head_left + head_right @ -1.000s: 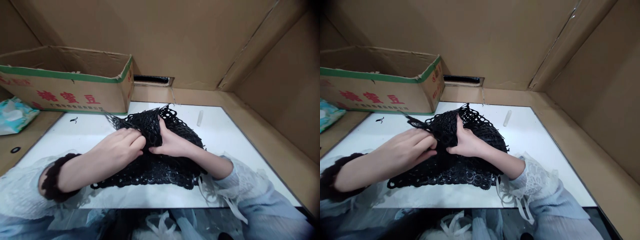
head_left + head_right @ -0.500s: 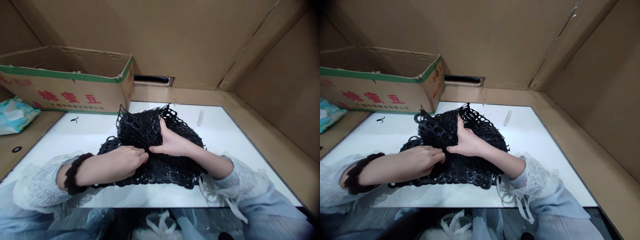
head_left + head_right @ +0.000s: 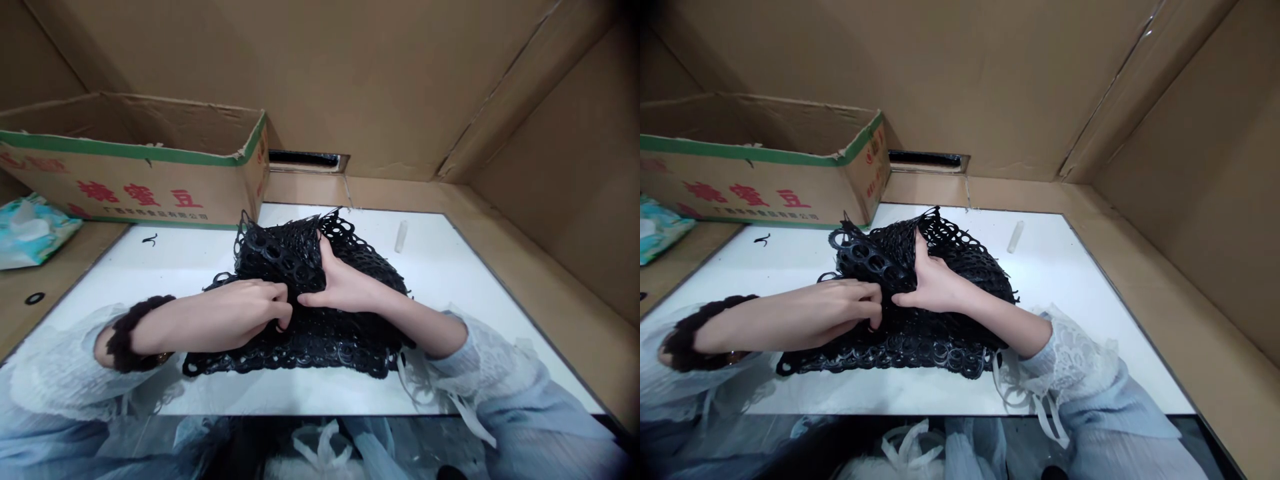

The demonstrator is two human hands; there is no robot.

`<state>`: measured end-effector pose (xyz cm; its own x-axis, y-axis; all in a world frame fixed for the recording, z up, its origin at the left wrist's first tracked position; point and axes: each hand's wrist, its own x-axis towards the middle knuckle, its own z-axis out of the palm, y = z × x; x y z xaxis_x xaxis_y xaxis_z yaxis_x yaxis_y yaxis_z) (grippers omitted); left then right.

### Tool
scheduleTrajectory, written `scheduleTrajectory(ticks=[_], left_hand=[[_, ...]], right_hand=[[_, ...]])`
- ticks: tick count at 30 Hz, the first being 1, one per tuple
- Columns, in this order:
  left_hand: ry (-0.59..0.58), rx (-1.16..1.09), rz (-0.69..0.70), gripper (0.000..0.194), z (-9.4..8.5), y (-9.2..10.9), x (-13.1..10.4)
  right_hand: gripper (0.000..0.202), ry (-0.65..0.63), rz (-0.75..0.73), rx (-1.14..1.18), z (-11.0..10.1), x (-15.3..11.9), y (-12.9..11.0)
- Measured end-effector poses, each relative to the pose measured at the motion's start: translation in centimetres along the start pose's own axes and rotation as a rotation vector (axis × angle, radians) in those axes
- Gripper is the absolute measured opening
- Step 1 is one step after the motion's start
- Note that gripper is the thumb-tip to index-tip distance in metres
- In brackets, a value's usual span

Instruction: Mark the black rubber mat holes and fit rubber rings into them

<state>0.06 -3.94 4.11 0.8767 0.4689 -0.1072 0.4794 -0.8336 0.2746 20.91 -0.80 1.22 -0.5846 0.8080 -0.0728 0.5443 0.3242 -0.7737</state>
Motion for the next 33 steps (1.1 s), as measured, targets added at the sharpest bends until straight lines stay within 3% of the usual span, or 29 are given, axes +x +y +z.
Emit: scheduleTrajectory(ticks=[7, 9, 12, 17, 19, 24, 28, 33], left_hand=[[-0.038, 0.019, -0.056, 0.011, -0.6, 0.0, -0.3], [0.028, 0.09, -0.078, 0.016, -0.2, -0.3, -0.2], [0.221, 0.257, -0.116, 0.026, 0.6, -0.6, 0.3], [0.384, 0.423, -0.11, 0.015, 0.4, -0.1, 0.4], [0.342, 0.405, -0.073, 0.01, 0.3, 0.1, 0.2], [0.053, 0.34, 0.027, 0.013, 1.8, -0.4, 0.2], [0.028, 0.337, 0.04, 0.01, 3.2, -0.7, 0.6], [0.02, 0.363, 0.027, 0.009, 3.2, -0.2, 0.6]], right_hand=[[0.12, -0.013, -0.023, 0.007, -0.2, 0.0, 0.2], [0.129, -0.043, -0.016, 0.004, -0.3, 0.0, 0.3], [0.138, -0.067, -0.037, -0.051, -0.2, 0.0, 0.2], [0.113, -0.049, -0.036, -0.012, -0.1, -0.1, -0.4], [0.112, -0.05, -0.023, 0.02, -0.2, -0.2, -0.4], [0.113, -0.034, -0.01, 0.059, -0.3, -0.2, -0.2], [0.113, -0.041, 0.0, 0.086, -0.2, -0.1, -0.3], [0.114, -0.044, 0.034, 0.07, -0.2, -0.1, -0.4]])
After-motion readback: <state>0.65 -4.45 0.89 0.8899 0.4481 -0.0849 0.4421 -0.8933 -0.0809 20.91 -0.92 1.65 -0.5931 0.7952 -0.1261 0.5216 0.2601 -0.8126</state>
